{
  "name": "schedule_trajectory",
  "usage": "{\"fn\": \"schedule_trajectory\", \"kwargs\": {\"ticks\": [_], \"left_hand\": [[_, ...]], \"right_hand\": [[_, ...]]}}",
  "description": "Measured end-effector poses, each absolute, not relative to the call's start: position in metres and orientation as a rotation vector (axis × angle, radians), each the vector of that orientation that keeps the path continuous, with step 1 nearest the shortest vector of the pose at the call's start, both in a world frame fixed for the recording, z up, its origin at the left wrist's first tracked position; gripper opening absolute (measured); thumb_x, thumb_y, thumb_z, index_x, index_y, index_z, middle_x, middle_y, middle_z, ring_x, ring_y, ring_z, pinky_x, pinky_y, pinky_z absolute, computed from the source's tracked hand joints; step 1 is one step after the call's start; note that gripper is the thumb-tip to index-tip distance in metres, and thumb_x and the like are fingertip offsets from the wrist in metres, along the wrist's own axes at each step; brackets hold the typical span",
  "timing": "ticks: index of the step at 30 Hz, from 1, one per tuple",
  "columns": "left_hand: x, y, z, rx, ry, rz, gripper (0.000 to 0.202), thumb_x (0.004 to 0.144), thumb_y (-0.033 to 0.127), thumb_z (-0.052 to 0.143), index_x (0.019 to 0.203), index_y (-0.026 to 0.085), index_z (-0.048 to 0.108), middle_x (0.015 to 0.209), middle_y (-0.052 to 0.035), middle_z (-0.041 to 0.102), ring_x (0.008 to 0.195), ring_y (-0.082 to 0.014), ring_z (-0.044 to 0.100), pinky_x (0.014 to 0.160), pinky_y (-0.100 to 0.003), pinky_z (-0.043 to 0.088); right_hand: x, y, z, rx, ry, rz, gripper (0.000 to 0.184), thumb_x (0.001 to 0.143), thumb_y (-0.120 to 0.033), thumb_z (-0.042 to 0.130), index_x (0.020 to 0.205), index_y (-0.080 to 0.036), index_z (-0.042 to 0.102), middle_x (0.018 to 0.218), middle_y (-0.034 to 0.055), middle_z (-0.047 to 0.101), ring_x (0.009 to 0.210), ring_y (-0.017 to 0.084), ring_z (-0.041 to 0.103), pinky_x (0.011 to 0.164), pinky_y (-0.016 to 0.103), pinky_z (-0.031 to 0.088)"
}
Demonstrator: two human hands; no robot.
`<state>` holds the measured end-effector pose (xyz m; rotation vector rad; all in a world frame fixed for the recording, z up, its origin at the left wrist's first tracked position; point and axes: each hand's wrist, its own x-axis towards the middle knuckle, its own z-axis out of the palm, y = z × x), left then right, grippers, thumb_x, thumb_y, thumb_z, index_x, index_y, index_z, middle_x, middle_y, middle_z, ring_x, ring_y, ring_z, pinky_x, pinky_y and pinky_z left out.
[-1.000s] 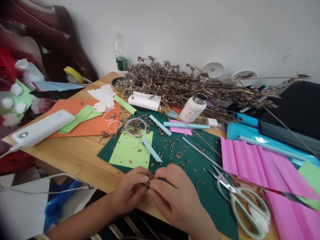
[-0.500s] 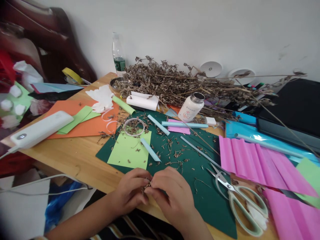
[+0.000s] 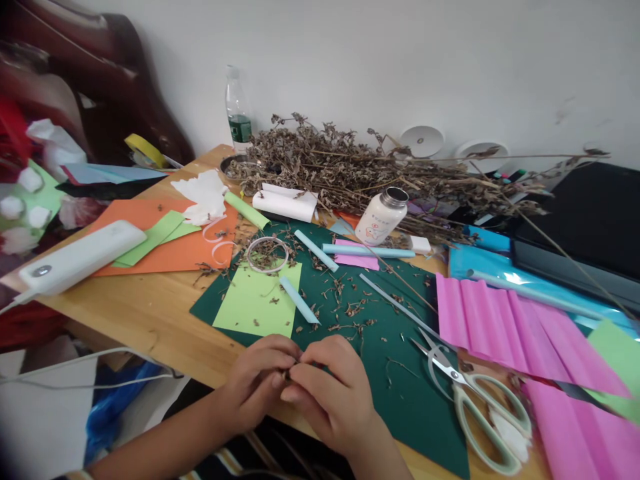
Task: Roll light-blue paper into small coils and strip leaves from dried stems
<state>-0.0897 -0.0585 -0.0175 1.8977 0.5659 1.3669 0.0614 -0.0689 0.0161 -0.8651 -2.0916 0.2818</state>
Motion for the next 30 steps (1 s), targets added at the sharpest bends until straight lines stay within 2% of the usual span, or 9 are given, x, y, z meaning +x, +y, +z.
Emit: {"fn": "schedule_trajectory", "kwargs": {"ticks": [5,8,12,17,19,22,26,30], "left_hand": [[-0.091,-0.06,-0.021,1.828,0.616,1.369,0.028,0.077,0.015,0.042,0.105,0.019,0.04,0.085,-0.0073,0.054,0.08,-0.015,0.053,0.071,-0.029,0.044],[-0.093,-0.06,-0.019,1.802,0.65,1.331,0.03,0.076,0.015,0.044,0.105,0.02,0.039,0.085,-0.0064,0.053,0.078,-0.0142,0.053,0.07,-0.028,0.044],[-0.094,-0.059,-0.012,1.826,0.633,1.338,0.021,0.076,0.011,0.041,0.095,0.019,0.041,0.084,-0.0061,0.054,0.08,-0.014,0.054,0.069,-0.027,0.044],[-0.097,-0.056,-0.006,1.846,0.654,1.294,0.012,0.075,0.01,0.043,0.083,0.018,0.044,0.08,-0.0054,0.055,0.075,-0.0127,0.054,0.066,-0.025,0.044],[-0.098,-0.056,-0.004,1.861,0.668,1.278,0.01,0.075,0.01,0.043,0.081,0.017,0.044,0.08,-0.0057,0.055,0.075,-0.0128,0.054,0.067,-0.025,0.044],[-0.101,-0.056,-0.004,1.846,0.689,1.278,0.009,0.075,0.009,0.043,0.079,0.017,0.045,0.079,-0.0053,0.055,0.075,-0.0119,0.054,0.067,-0.024,0.044],[-0.103,-0.055,-0.007,1.861,0.708,1.242,0.012,0.074,0.008,0.045,0.081,0.018,0.045,0.082,-0.0051,0.055,0.077,-0.0119,0.054,0.068,-0.024,0.044],[-0.102,-0.053,-0.009,1.865,0.686,1.258,0.012,0.075,0.009,0.044,0.083,0.018,0.044,0.082,-0.0054,0.055,0.078,-0.0127,0.054,0.068,-0.025,0.044]], "right_hand": [[0.063,-0.066,0.022,-0.863,-2.217,0.211,0.014,0.074,-0.023,0.046,0.083,-0.016,0.053,0.087,0.0073,0.049,0.077,0.017,0.045,0.068,0.035,0.039],[0.062,-0.064,0.038,-0.947,-2.366,0.184,0.014,0.072,-0.028,0.049,0.081,-0.019,0.055,0.09,0.0057,0.054,0.082,0.019,0.044,0.072,0.037,0.036],[0.06,-0.064,0.054,-1.074,-2.472,0.167,0.013,0.071,-0.031,0.051,0.077,-0.021,0.057,0.086,0.0039,0.057,0.081,0.019,0.045,0.07,0.035,0.035],[0.057,-0.065,0.037,-1.03,-2.308,0.306,0.003,0.074,-0.019,0.049,0.074,-0.019,0.052,0.077,0.0035,0.054,0.072,0.014,0.046,0.063,0.03,0.039],[0.056,-0.065,0.027,-0.991,-2.167,0.373,0.006,0.073,-0.016,0.051,0.077,-0.019,0.047,0.074,0.0026,0.052,0.07,0.013,0.047,0.062,0.028,0.04],[0.054,-0.063,0.02,-0.935,-2.038,0.423,0.016,0.071,-0.016,0.054,0.081,-0.02,0.042,0.072,0.0016,0.052,0.07,0.013,0.047,0.062,0.028,0.042],[0.055,-0.058,0.023,-0.943,-2.127,0.423,0.023,0.069,-0.025,0.058,0.087,-0.018,0.045,0.081,0.0047,0.053,0.075,0.015,0.048,0.065,0.031,0.042],[0.057,-0.056,0.025,-0.91,-2.157,0.343,0.012,0.07,-0.021,0.056,0.08,-0.018,0.05,0.08,0.0036,0.053,0.074,0.014,0.047,0.066,0.029,0.041]]}}
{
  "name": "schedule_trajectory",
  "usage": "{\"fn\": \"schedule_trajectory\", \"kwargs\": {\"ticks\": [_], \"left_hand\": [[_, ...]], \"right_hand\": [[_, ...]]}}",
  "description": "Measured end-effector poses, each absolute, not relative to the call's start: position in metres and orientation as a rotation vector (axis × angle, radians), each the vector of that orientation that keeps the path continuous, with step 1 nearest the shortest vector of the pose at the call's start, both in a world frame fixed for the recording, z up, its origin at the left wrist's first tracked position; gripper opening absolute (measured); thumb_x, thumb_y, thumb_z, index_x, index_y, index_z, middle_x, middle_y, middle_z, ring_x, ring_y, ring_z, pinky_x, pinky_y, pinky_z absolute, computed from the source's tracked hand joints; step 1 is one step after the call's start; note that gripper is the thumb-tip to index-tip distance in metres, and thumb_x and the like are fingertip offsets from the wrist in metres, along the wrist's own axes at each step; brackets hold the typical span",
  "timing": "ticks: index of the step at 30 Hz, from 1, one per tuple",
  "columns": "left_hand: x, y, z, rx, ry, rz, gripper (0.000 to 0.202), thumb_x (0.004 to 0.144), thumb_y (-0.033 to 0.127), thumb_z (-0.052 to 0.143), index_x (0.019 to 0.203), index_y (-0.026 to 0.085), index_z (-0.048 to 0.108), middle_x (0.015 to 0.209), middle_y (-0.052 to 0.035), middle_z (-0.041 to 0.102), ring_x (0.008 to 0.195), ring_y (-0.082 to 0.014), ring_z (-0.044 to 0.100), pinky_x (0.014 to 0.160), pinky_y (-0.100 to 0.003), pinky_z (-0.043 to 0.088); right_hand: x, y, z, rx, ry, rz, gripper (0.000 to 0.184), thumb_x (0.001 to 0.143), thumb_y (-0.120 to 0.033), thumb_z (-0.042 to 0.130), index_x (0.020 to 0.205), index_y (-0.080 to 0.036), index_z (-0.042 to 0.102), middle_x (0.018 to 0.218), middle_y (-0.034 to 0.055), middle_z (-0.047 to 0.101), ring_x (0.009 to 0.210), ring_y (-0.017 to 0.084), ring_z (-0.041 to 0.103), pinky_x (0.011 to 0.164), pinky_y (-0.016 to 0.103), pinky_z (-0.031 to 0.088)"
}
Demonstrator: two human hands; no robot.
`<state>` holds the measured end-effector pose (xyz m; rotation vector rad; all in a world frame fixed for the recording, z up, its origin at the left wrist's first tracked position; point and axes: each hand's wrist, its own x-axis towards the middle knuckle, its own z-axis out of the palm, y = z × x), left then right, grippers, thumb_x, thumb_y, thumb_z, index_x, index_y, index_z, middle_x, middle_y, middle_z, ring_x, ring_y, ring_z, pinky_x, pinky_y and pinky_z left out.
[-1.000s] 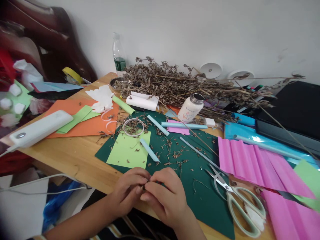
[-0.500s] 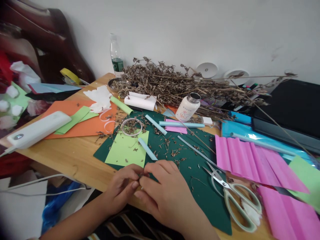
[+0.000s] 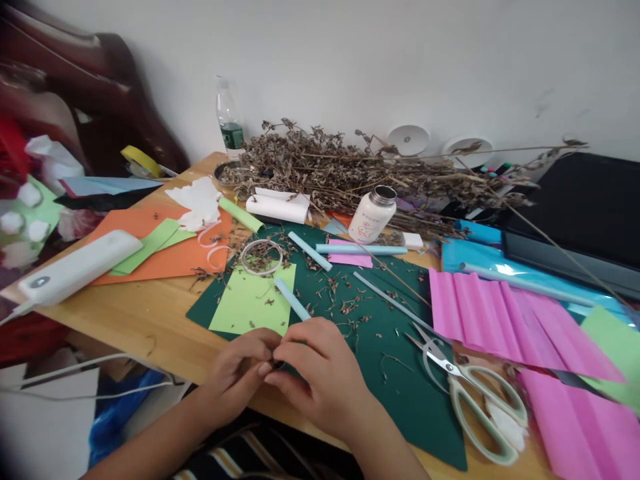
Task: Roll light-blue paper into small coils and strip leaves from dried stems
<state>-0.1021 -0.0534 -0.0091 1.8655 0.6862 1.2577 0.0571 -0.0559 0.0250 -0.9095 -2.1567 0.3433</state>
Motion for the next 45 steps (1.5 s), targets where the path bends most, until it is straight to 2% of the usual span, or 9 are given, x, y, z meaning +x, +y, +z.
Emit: {"fn": "schedule_trajectory", "kwargs": {"ticks": [4,9,11,17,21,25,28,31,45], "left_hand": [[-0.102,-0.055,-0.01,1.861,0.692,1.237,0.01,0.076,0.012,0.043,0.084,0.018,0.043,0.085,-0.0065,0.056,0.08,-0.0135,0.055,0.07,-0.027,0.044],[-0.103,-0.058,-0.01,1.847,0.737,1.185,0.002,0.078,0.017,0.042,0.08,0.017,0.042,0.085,-0.0064,0.056,0.082,-0.0142,0.054,0.071,-0.027,0.043],[-0.104,-0.059,-0.011,1.838,0.761,1.201,0.004,0.078,0.017,0.042,0.082,0.018,0.04,0.084,-0.0052,0.056,0.08,-0.0128,0.053,0.07,-0.025,0.042],[-0.107,-0.06,-0.013,1.86,0.788,1.195,0.006,0.078,0.018,0.043,0.084,0.019,0.042,0.079,-0.0026,0.054,0.075,-0.0109,0.052,0.067,-0.023,0.042],[-0.109,-0.057,-0.014,1.854,0.762,1.194,0.011,0.078,0.014,0.043,0.087,0.019,0.04,0.082,-0.0029,0.055,0.079,-0.0115,0.053,0.07,-0.025,0.042],[-0.112,-0.055,-0.006,1.987,0.878,1.141,0.01,0.076,0.011,0.044,0.083,0.018,0.043,0.083,-0.004,0.056,0.079,-0.0118,0.054,0.07,-0.024,0.043],[-0.114,-0.054,0.004,2.114,0.968,1.101,0.007,0.075,0.011,0.045,0.076,0.017,0.047,0.081,-0.0041,0.055,0.079,-0.0125,0.053,0.07,-0.025,0.043],[-0.115,-0.054,0.013,2.197,1.029,1.133,0.007,0.074,0.011,0.046,0.073,0.017,0.049,0.081,-0.0046,0.054,0.079,-0.0128,0.051,0.07,-0.025,0.043],[-0.115,-0.044,0.046,2.346,0.842,0.646,0.01,0.075,0.014,0.043,0.072,0.017,0.052,0.087,-0.0032,0.056,0.087,-0.0123,0.048,0.08,-0.025,0.04]], "right_hand": [[0.059,-0.057,0.025,-0.872,-2.181,0.214,0.002,0.071,-0.019,0.053,0.073,-0.019,0.053,0.082,0.0034,0.054,0.078,0.014,0.046,0.07,0.031,0.039],[0.063,-0.057,0.042,-0.866,-2.444,0.121,0.034,0.07,-0.052,0.046,0.077,-0.021,0.057,0.097,0.0029,0.057,0.089,0.021,0.043,0.074,0.037,0.034],[0.063,-0.056,0.049,-0.9,-2.537,0.111,0.04,0.068,-0.058,0.044,0.081,-0.021,0.057,0.1,0.0026,0.057,0.092,0.023,0.043,0.074,0.038,0.032],[0.057,-0.056,0.022,-0.736,-2.254,0.417,0.023,0.077,-0.039,0.043,0.089,-0.02,0.048,0.094,0.0054,0.056,0.084,0.016,0.049,0.074,0.033,0.039],[0.047,-0.059,-0.003,-0.843,-1.927,0.573,0.036,0.074,-0.029,0.049,0.106,-0.019,0.035,0.096,0.0083,0.051,0.09,0.016,0.049,0.075,0.032,0.043],[0.041,-0.059,-0.008,-1.011,-1.963,0.602,0.03,0.07,-0.022,0.051,0.099,-0.019,0.042,0.091,0.0072,0.055,0.084,0.016,0.052,0.072,0.029,0.044],[0.041,-0.058,-0.01,-1.081,-1.983,0.636,0.026,0.072,-0.023,0.048,0.097,-0.018,0.045,0.087,0.0066,0.058,0.076,0.014,0.054,0.067,0.027,0.044],[0.04,-0.056,-0.013,-1.094,-2.063,0.608,0.014,0.076,-0.026,0.043,0.084,-0.018,0.05,0.074,0.0039,0.059,0.066,0.013,0.053,0.058,0.025,0.042],[0.039,-0.058,-0.009,-0.944,-2.104,0.271,0.011,0.066,-0.019,0.039,0.07,-0.015,0.049,0.059,0.0034,0.05,0.056,0.013,0.042,0.05,0.025,0.034]]}}
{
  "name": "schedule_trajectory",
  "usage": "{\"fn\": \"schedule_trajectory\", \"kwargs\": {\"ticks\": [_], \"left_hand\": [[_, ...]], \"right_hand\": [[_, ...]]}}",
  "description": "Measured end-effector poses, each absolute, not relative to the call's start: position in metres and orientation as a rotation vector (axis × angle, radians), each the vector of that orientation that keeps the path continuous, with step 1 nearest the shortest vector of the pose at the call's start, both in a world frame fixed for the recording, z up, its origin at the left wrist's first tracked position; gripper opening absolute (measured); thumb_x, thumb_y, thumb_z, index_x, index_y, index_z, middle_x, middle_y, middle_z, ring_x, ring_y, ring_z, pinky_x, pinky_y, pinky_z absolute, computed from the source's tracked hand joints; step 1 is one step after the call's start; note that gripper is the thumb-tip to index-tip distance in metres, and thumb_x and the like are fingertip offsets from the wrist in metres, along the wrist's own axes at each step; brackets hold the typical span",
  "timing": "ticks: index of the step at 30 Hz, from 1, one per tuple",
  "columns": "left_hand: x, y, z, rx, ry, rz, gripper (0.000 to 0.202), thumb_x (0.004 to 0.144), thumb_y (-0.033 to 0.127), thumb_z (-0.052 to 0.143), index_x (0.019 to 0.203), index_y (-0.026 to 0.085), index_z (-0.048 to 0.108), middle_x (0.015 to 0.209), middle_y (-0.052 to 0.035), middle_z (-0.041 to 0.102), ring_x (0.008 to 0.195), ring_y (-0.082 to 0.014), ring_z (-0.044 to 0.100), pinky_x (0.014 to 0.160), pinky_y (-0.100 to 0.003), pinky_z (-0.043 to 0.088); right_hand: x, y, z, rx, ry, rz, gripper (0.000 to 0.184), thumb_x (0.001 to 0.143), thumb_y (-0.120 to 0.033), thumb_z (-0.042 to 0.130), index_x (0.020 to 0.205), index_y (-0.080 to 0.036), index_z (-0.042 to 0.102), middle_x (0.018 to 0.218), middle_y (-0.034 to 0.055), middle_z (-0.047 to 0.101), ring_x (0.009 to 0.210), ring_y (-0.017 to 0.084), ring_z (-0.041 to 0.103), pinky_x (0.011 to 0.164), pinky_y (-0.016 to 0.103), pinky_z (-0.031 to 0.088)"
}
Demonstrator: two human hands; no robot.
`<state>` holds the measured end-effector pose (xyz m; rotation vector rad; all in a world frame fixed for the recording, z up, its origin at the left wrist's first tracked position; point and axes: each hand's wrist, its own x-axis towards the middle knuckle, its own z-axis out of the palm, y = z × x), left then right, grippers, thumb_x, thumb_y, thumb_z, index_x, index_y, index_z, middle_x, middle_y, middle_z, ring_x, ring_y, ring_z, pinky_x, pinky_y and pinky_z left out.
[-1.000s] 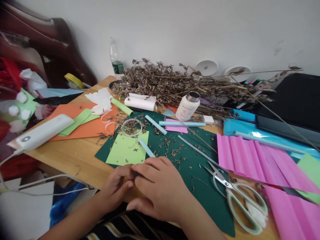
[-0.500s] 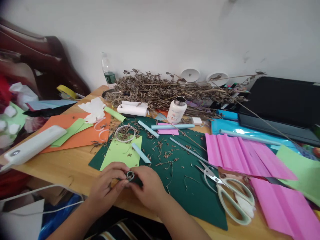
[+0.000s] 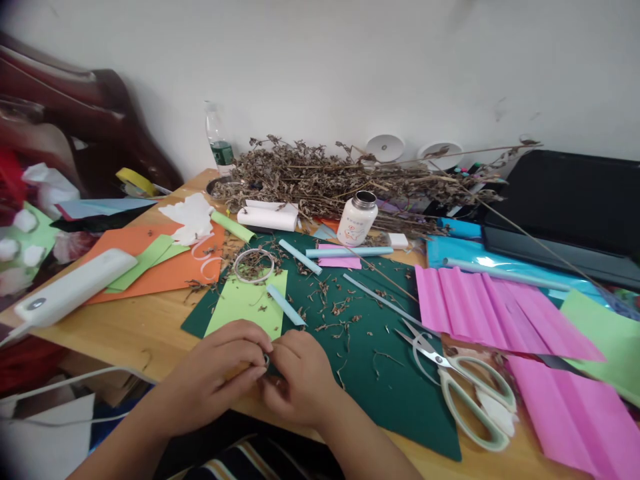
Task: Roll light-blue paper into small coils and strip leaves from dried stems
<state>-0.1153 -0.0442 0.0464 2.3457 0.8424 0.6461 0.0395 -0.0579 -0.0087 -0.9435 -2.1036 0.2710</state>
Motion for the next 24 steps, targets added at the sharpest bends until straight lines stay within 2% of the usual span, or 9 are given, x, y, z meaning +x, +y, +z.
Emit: {"fn": "schedule_trajectory", "kwargs": {"ticks": [4,11,16,20,24], "left_hand": [[-0.117,-0.044,0.047,2.269,0.894,0.677,0.009,0.074,0.014,0.044,0.073,0.017,0.052,0.086,-0.0049,0.056,0.086,-0.0134,0.049,0.078,-0.026,0.042],[-0.118,-0.034,0.06,2.431,0.79,0.465,0.016,0.079,0.019,0.041,0.073,0.018,0.056,0.084,-0.003,0.055,0.081,-0.0118,0.05,0.074,-0.023,0.041],[-0.117,-0.034,0.069,2.725,0.784,0.197,0.016,0.079,0.019,0.04,0.074,0.019,0.055,0.089,-0.0011,0.055,0.082,-0.0163,0.047,0.073,-0.031,0.038],[-0.116,-0.042,0.067,2.897,0.824,0.045,0.01,0.075,0.018,0.046,0.081,0.02,0.053,0.081,-0.0018,0.055,0.078,-0.0193,0.047,0.068,-0.034,0.037],[-0.115,-0.049,0.07,2.966,0.797,0.028,0.006,0.072,0.014,0.048,0.074,0.018,0.051,0.069,-0.0013,0.054,0.063,-0.0176,0.046,0.058,-0.031,0.036]], "right_hand": [[0.041,-0.059,-0.005,-0.949,-2.113,0.276,0.016,0.064,-0.016,0.041,0.077,-0.015,0.051,0.069,0.0048,0.056,0.061,0.014,0.044,0.055,0.027,0.035],[0.044,-0.061,-0.003,-0.975,-2.133,0.127,0.014,0.064,-0.018,0.043,0.075,-0.016,0.052,0.067,0.0038,0.058,0.06,0.014,0.043,0.054,0.028,0.034],[0.045,-0.061,-0.001,-0.983,-2.136,0.048,0.015,0.064,-0.018,0.044,0.076,-0.014,0.053,0.067,0.0052,0.059,0.062,0.015,0.045,0.055,0.029,0.034],[0.046,-0.062,-0.001,-0.996,-2.149,0.031,0.015,0.064,-0.019,0.044,0.074,-0.014,0.053,0.064,0.0043,0.058,0.061,0.015,0.045,0.055,0.029,0.033],[0.047,-0.065,0.0,-0.995,-2.18,0.004,0.012,0.062,-0.017,0.044,0.07,-0.015,0.053,0.062,0.0034,0.057,0.063,0.016,0.044,0.056,0.03,0.032]]}}
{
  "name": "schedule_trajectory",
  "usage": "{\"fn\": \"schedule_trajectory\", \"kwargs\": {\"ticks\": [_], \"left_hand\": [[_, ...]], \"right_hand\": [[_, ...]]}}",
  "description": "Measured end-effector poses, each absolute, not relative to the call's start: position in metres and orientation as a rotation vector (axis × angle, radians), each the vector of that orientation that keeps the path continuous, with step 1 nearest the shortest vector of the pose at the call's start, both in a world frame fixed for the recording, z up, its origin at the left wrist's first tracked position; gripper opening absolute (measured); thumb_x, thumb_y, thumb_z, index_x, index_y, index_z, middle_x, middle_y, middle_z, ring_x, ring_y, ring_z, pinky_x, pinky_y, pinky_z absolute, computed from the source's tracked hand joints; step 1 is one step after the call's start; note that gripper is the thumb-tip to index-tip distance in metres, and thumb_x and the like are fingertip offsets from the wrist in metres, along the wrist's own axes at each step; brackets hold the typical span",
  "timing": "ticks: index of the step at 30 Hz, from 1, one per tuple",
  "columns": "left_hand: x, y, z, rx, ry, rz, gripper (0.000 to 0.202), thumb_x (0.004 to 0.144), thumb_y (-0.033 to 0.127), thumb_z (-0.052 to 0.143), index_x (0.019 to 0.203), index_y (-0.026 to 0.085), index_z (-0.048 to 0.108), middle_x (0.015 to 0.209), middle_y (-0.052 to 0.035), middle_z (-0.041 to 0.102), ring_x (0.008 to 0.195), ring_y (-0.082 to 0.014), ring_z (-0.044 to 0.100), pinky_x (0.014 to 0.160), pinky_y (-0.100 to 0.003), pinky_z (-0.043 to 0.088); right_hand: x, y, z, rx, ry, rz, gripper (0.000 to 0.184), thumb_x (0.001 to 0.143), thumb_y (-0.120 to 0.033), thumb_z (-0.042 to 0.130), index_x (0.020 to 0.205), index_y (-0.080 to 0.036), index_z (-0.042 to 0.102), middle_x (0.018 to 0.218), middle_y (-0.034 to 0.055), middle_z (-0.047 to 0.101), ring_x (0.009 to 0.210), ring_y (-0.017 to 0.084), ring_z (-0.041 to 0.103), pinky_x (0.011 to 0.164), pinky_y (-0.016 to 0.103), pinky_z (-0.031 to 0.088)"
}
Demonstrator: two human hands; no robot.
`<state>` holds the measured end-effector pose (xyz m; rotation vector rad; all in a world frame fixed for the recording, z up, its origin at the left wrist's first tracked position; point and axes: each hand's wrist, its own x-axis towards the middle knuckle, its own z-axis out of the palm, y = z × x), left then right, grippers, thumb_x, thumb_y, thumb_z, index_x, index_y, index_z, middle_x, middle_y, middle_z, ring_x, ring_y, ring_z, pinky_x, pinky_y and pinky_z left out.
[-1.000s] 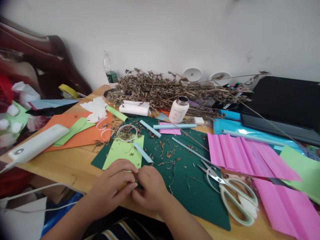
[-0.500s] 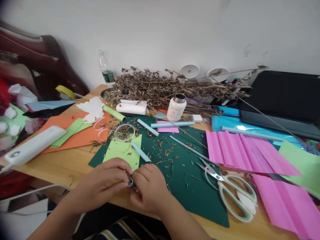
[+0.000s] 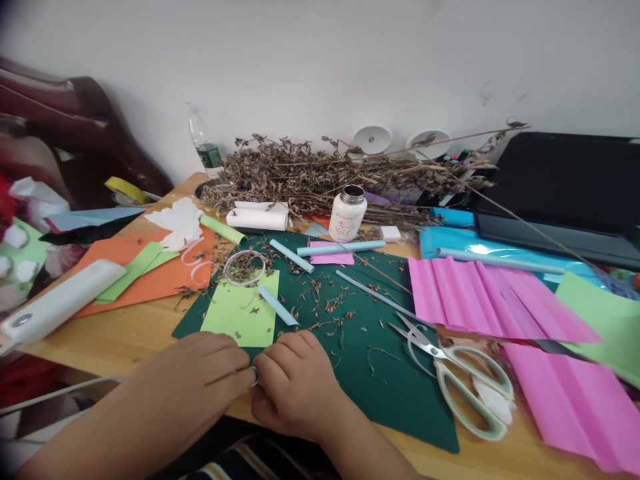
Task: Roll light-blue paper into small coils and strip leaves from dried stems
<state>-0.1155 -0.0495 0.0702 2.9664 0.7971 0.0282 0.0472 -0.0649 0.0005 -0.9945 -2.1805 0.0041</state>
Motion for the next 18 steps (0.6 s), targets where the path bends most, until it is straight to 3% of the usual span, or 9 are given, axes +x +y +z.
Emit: {"fn": "schedule_trajectory", "kwargs": {"ticks": [6,12,18], "left_hand": [[-0.116,-0.041,0.083,2.982,0.702,-0.017,0.014,0.07,0.005,0.046,0.072,0.019,0.048,0.067,0.0003,0.055,0.057,-0.0164,0.046,0.052,-0.028,0.034],[-0.108,-0.021,0.091,3.043,0.616,-0.046,0.007,0.073,0.015,0.048,0.068,0.019,0.05,0.064,0.0002,0.054,0.061,-0.0163,0.046,0.052,-0.028,0.03],[-0.098,-0.012,0.088,2.937,0.599,0.102,0.022,0.08,0.021,0.038,0.064,0.018,0.053,0.062,0.0004,0.055,0.062,-0.0127,0.047,0.055,-0.025,0.032]], "right_hand": [[0.056,-0.06,0.021,-0.991,-2.324,-0.023,0.016,0.069,-0.018,0.041,0.079,-0.015,0.054,0.069,0.0033,0.058,0.07,0.017,0.046,0.059,0.03,0.031],[0.069,-0.048,0.043,-1.079,-2.544,-0.06,0.014,0.074,-0.019,0.042,0.082,-0.016,0.053,0.079,0.0032,0.058,0.076,0.017,0.046,0.061,0.031,0.029],[0.074,-0.043,0.041,-1.112,-2.648,-0.028,0.012,0.078,-0.019,0.04,0.083,-0.017,0.051,0.088,0.0028,0.057,0.079,0.017,0.045,0.064,0.032,0.029]]}}
